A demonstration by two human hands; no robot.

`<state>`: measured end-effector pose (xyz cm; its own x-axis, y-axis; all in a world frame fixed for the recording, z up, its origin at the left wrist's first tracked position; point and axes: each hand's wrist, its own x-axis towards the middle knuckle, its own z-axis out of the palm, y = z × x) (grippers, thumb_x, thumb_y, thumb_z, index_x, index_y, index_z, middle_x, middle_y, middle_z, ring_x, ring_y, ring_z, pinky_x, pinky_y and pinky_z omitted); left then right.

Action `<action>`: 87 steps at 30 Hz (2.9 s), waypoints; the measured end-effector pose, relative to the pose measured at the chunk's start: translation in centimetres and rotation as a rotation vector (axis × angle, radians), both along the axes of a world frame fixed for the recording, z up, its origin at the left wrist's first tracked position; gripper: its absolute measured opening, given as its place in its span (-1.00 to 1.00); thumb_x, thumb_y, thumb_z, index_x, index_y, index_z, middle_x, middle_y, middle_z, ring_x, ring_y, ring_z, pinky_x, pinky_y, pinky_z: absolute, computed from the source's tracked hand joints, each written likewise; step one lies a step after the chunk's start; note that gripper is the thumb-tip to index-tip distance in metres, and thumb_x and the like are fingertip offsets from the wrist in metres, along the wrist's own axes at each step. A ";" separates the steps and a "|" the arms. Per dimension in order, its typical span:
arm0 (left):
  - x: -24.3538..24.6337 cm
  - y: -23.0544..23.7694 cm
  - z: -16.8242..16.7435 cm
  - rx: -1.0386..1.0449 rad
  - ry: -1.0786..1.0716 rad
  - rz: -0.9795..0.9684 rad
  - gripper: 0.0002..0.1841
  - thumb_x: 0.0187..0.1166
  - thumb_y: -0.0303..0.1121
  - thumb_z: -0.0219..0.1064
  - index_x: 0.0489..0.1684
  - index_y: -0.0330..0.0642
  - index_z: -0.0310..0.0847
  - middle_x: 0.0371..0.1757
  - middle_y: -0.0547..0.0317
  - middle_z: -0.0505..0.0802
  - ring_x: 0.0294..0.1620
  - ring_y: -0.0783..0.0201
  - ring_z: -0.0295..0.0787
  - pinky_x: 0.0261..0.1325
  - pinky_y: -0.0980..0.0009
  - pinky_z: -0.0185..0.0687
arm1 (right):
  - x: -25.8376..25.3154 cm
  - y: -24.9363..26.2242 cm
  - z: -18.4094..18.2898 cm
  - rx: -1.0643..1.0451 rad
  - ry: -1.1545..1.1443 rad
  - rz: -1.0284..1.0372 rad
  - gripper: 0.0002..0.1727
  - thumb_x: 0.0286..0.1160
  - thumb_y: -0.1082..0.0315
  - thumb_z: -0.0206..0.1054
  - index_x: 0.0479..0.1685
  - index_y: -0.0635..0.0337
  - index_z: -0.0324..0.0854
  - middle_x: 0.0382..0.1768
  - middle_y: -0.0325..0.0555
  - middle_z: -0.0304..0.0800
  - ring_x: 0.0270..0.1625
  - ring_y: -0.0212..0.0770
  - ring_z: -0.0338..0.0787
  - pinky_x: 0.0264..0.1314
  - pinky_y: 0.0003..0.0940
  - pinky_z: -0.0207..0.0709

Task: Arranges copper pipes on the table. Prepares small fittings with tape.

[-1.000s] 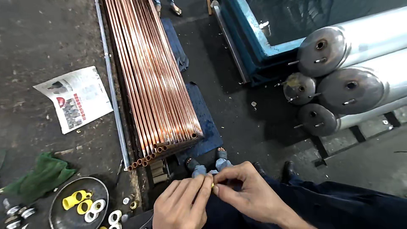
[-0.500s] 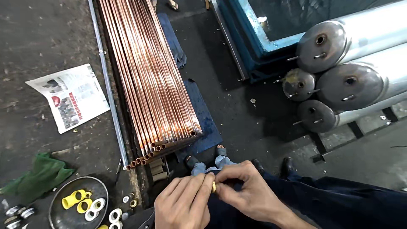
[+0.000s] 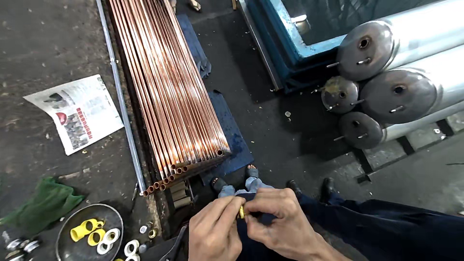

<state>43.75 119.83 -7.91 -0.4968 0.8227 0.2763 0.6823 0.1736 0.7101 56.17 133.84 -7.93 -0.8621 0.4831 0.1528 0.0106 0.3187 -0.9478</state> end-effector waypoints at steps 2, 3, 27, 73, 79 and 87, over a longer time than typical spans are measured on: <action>0.1 -0.1 -0.2 0.003 -0.005 -0.001 -0.74 0.65 -0.46 0.16 -0.11 -0.09 0.86 -0.09 0.20 0.94 -0.10 0.42 0.88 -0.07 0.49 0.81 | 0.0 -0.1 -0.1 0.050 -0.002 -0.003 -0.93 0.32 0.37 0.48 -0.42 0.10 0.86 -0.53 -0.33 0.79 -0.39 -0.45 0.73 -0.36 -0.51 0.60; 0.1 -0.2 -0.3 0.005 -0.010 -0.002 -0.74 0.64 -0.47 0.16 -0.11 -0.10 0.86 -0.10 0.19 0.94 -0.10 0.42 0.88 -0.07 0.50 0.82 | 0.0 -0.2 -0.1 0.070 -0.003 -0.004 -0.93 0.32 0.37 0.48 -0.43 0.09 0.85 -0.54 -0.33 0.78 -0.40 -0.45 0.73 -0.36 -0.50 0.59; 1.0 -2.1 1.2 -0.017 -0.712 0.166 -0.88 0.54 -0.39 0.39 -0.23 -0.17 0.87 0.16 0.04 0.78 0.18 0.19 0.74 0.14 0.38 0.79 | 0.5 -0.1 -0.5 0.025 -0.088 0.113 -0.89 0.50 0.28 0.41 -0.27 0.06 0.82 -0.39 -0.34 0.82 -0.25 -0.42 0.76 -0.21 -0.44 0.67; 1.0 -0.7 1.9 -0.093 -0.232 0.244 -0.80 0.59 -0.06 0.34 -0.32 0.21 0.87 0.22 0.20 0.75 0.50 0.16 0.46 0.53 0.08 0.27 | -0.7 0.5 2.3 0.277 -0.187 0.048 -0.86 0.48 0.23 0.41 -0.30 0.01 0.86 -0.50 -0.38 0.79 -0.39 -0.46 0.72 -0.35 -0.49 0.59; 1.2 -0.7 1.6 -0.117 -0.175 0.252 -0.81 0.57 -0.05 0.33 -0.35 0.24 0.85 0.26 0.18 0.75 0.56 0.12 0.41 0.60 -0.01 0.17 | -1.0 0.8 2.6 0.319 -0.247 0.083 -0.84 0.45 0.20 0.41 -0.40 -0.02 0.84 -0.58 -0.41 0.74 -0.47 -0.49 0.68 -0.42 -0.50 0.53; 1.6 0.1 1.3 -0.103 -0.192 0.338 -0.76 0.60 -0.05 0.28 -0.38 0.21 0.85 0.21 0.21 0.76 0.51 0.13 0.46 0.57 -0.01 0.21 | -1.6 0.1 2.5 0.374 -0.244 -0.002 -0.84 0.40 0.20 0.44 -0.47 -0.02 0.82 -0.61 -0.40 0.72 -0.50 -0.48 0.67 -0.48 -0.50 0.50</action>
